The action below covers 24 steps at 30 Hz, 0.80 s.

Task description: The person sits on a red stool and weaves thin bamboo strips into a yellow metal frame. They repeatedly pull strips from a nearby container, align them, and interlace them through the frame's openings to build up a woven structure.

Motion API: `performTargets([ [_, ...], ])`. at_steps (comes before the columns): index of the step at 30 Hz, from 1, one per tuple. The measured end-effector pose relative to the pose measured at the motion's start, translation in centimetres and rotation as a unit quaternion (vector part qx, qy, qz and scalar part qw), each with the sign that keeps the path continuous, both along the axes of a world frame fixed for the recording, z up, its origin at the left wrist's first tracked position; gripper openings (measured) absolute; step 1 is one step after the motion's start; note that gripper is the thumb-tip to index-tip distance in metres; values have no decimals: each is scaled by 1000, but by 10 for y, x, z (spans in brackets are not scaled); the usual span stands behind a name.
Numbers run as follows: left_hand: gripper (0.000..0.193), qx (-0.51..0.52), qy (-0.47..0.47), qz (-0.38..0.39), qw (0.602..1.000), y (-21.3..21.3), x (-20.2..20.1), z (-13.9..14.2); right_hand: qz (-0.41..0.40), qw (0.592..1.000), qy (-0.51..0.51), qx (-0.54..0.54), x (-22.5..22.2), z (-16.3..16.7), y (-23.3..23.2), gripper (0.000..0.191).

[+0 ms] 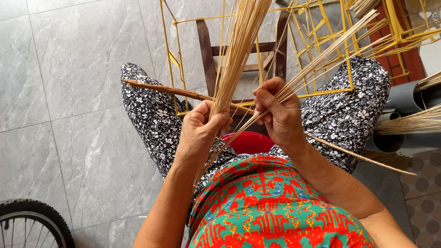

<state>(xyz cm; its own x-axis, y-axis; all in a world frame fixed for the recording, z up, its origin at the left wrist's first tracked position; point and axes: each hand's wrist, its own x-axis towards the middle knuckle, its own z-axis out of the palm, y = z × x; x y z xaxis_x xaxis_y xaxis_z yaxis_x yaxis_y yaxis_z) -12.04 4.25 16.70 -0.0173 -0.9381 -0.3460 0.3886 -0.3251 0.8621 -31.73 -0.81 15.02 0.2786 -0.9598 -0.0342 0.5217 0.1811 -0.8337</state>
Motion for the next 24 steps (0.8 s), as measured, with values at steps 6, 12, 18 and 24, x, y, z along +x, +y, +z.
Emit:
performTargets([
  [6, 8, -5, 26, 4, 1000, 0, 0, -4, -6, 1000, -5, -6, 2, 8, 0, 9],
  [12, 10, -15, 14, -11, 1000, 0, -4, -7, 18, 1000, 7, -7, 1, 8, 2, 30],
  [18, 10, -7, 24, -17, 1000, 0, -7, -7, 9, 1000, -6, -11, 0, -1, 0, 18],
  [24, 11, 15, -4, -27, 1000, 1, -4, -6, 0, 1000, 7, -4, 0, 0, 0, 26],
])
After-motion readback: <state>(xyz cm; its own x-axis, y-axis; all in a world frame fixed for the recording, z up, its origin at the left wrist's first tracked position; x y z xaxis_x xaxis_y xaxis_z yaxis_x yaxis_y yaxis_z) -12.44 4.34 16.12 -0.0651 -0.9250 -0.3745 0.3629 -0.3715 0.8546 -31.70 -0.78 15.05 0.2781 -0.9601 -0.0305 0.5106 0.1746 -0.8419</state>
